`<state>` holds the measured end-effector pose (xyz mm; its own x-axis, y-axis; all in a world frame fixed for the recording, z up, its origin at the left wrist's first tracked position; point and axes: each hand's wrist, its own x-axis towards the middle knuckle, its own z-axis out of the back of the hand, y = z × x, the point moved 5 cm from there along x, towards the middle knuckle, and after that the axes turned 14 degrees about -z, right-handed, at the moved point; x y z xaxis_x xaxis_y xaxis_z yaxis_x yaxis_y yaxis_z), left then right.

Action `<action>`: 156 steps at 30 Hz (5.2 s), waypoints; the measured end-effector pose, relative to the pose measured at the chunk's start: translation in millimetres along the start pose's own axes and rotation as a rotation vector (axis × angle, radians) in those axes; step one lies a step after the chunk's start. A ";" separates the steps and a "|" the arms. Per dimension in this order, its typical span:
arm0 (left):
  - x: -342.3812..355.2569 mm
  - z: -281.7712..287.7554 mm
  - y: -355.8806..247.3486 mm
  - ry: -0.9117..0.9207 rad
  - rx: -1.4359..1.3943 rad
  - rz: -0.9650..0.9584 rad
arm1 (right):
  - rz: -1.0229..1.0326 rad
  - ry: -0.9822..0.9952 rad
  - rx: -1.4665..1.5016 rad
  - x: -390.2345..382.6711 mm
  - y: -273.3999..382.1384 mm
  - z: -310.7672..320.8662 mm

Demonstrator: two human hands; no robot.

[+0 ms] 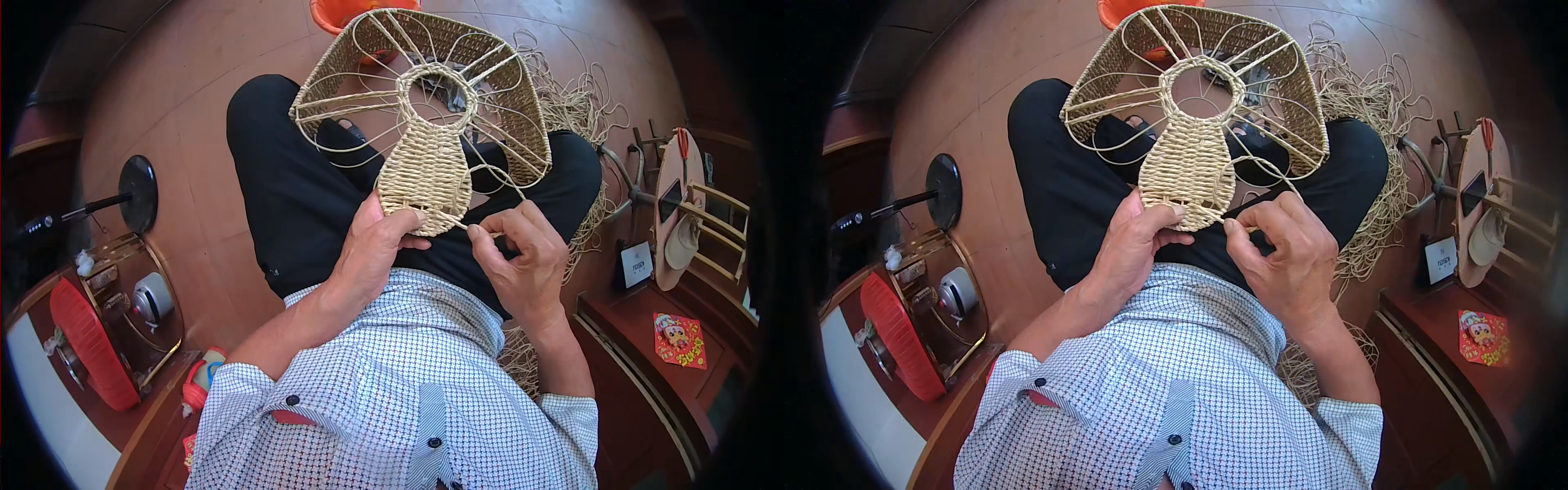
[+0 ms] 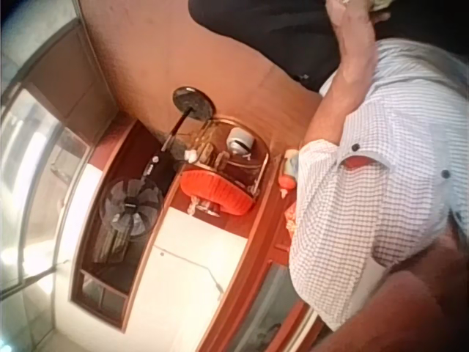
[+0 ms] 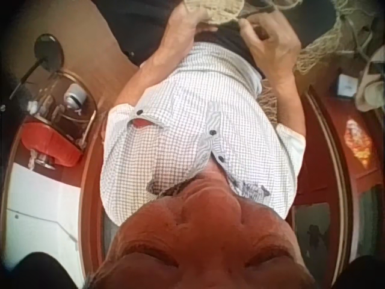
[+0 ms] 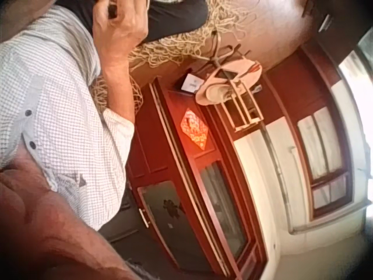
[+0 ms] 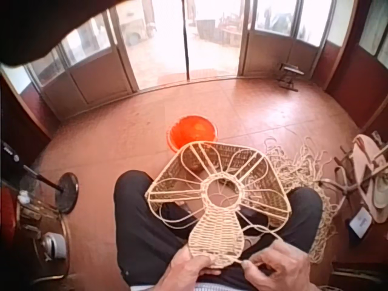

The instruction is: Weaving a decorative fan using straw strands.

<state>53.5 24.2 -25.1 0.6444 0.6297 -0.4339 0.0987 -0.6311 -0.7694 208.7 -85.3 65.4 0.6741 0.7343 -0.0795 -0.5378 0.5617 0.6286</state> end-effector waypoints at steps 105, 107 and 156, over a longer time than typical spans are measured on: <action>-15.8 168.6 -190.0 -0.162 0.125 -0.688 | 0.197 0.338 0.489 41.2 71.2 -81.2; -27.4 162.6 -201.7 -0.189 0.143 -0.710 | 0.418 0.227 0.363 27.9 105.4 -97.8; -33.6 23.7 -40.6 0.081 1.325 -1.155 | 0.207 -0.004 -0.016 4.9 21.0 -4.0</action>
<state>9.9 39.4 9.6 0.7328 0.4004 0.5502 -0.1098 0.8675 -0.4851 198.7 -68.3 75.1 0.5500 0.8335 0.0531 -0.6734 0.4049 0.6186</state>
